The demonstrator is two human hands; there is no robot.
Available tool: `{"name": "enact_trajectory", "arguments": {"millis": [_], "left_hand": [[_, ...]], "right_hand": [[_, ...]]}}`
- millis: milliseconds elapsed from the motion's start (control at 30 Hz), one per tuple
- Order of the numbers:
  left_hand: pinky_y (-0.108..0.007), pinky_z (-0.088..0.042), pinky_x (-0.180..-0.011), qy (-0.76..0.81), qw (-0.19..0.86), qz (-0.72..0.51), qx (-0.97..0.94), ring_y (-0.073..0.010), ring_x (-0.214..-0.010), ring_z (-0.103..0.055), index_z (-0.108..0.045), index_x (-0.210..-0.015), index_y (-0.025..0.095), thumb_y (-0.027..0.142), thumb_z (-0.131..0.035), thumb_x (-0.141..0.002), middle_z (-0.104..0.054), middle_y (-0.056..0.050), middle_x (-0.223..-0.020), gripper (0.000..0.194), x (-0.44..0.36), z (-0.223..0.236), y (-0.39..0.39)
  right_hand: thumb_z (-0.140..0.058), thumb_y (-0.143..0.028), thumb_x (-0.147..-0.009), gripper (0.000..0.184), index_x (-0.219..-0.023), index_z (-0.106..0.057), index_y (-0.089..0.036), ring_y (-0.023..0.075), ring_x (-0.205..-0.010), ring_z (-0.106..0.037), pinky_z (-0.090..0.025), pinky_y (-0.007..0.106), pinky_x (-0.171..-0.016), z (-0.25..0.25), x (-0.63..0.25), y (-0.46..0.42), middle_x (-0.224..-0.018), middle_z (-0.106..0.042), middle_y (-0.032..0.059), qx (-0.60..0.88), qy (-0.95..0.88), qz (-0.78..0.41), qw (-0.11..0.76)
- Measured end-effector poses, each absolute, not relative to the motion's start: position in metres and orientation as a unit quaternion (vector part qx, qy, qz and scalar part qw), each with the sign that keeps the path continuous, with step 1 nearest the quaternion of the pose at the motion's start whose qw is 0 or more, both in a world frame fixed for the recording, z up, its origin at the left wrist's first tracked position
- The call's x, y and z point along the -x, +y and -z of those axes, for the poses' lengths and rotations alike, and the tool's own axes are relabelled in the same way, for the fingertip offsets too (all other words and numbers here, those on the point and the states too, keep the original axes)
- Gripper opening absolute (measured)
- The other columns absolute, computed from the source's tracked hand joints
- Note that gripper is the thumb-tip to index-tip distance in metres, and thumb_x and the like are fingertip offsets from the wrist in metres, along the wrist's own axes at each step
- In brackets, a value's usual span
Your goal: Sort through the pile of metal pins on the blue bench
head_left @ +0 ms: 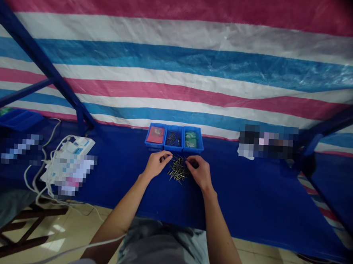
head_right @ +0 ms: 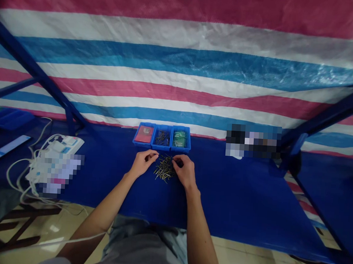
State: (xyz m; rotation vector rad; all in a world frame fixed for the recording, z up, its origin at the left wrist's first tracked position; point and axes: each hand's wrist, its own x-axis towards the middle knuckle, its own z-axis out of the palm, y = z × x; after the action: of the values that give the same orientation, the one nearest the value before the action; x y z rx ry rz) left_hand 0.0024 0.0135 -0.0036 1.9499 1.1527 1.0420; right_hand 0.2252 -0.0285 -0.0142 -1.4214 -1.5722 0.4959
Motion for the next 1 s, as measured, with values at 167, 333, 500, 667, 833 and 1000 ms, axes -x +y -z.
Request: {"name": "enact_trajectory", "arguments": {"millis": [167, 333, 500, 667, 833, 1000], "left_hand": [[-0.023, -0.044, -0.064, 0.398, 0.308, -0.372, -0.780, -0.0114, -0.063, -0.056, -0.070, -0.116, 0.021, 0.035, -0.059, -0.094, -0.072, -0.004, -0.090, 0.029, -0.004, -0.001, 0.011], [-0.025, -0.044, -0.067, 0.386, 0.293, -0.327, -0.811, -0.0142, -0.068, -0.059, -0.075, -0.097, 0.020, 0.035, -0.057, -0.095, -0.072, -0.005, -0.087, 0.023, -0.003, -0.001, 0.011], [-0.025, -0.045, -0.068, 0.381, 0.290, -0.315, -0.819, -0.0145, -0.069, -0.061, -0.075, -0.097, 0.020, 0.032, -0.059, -0.094, -0.072, -0.005, -0.085, 0.021, -0.003, 0.000, 0.010], [-0.026, -0.045, -0.069, 0.372, 0.303, -0.335, -0.811, -0.0147, -0.071, -0.062, -0.075, -0.095, 0.019, 0.032, -0.057, -0.095, -0.073, -0.005, -0.087, 0.023, -0.002, -0.001, 0.010], [-0.025, -0.045, -0.065, 0.380, 0.302, -0.345, -0.804, -0.0142, -0.067, -0.061, -0.075, -0.093, 0.018, 0.034, -0.056, -0.096, -0.073, -0.006, -0.085, 0.025, -0.002, -0.001, 0.011], [-0.025, -0.044, -0.065, 0.377, 0.301, -0.335, -0.809, -0.0135, -0.065, -0.059, -0.075, -0.094, 0.019, 0.036, -0.058, -0.094, -0.073, -0.004, -0.084, 0.023, -0.003, 0.001, 0.011]], "right_hand": [[-0.056, -0.029, -0.091, 0.014, -0.090, -0.068, -0.021, 0.0192, -0.080, -0.065, -0.053, 0.033, -0.078, 0.004, -0.205, -0.032, -0.095, -0.070, 0.0066, 0.521, -0.670, -0.206, 0.487], [-0.056, -0.028, -0.094, 0.016, -0.087, -0.068, -0.022, 0.0192, -0.084, -0.067, -0.054, 0.033, -0.081, 0.007, -0.194, -0.033, -0.094, -0.070, 0.0059, 0.492, -0.685, -0.213, 0.494], [-0.056, -0.030, -0.094, 0.016, -0.087, -0.069, -0.023, 0.0204, -0.088, -0.068, -0.055, 0.035, -0.085, 0.007, -0.191, -0.034, -0.093, -0.071, 0.0060, 0.484, -0.677, -0.225, 0.506], [-0.061, -0.030, -0.092, 0.012, -0.092, -0.070, -0.022, 0.0194, -0.083, -0.067, -0.055, 0.033, -0.081, 0.007, -0.190, -0.034, -0.094, -0.071, 0.0055, 0.487, -0.682, -0.229, 0.496], [-0.060, -0.031, -0.093, 0.014, -0.094, -0.072, -0.023, 0.0209, -0.086, -0.067, -0.054, 0.035, -0.083, 0.012, -0.196, -0.030, -0.094, -0.072, 0.0061, 0.513, -0.686, -0.197, 0.478], [-0.059, -0.031, -0.094, 0.016, -0.094, -0.073, -0.024, 0.0216, -0.087, -0.067, -0.054, 0.036, -0.083, 0.012, -0.197, -0.030, -0.092, -0.073, 0.0062, 0.513, -0.692, -0.196, 0.468]]}}
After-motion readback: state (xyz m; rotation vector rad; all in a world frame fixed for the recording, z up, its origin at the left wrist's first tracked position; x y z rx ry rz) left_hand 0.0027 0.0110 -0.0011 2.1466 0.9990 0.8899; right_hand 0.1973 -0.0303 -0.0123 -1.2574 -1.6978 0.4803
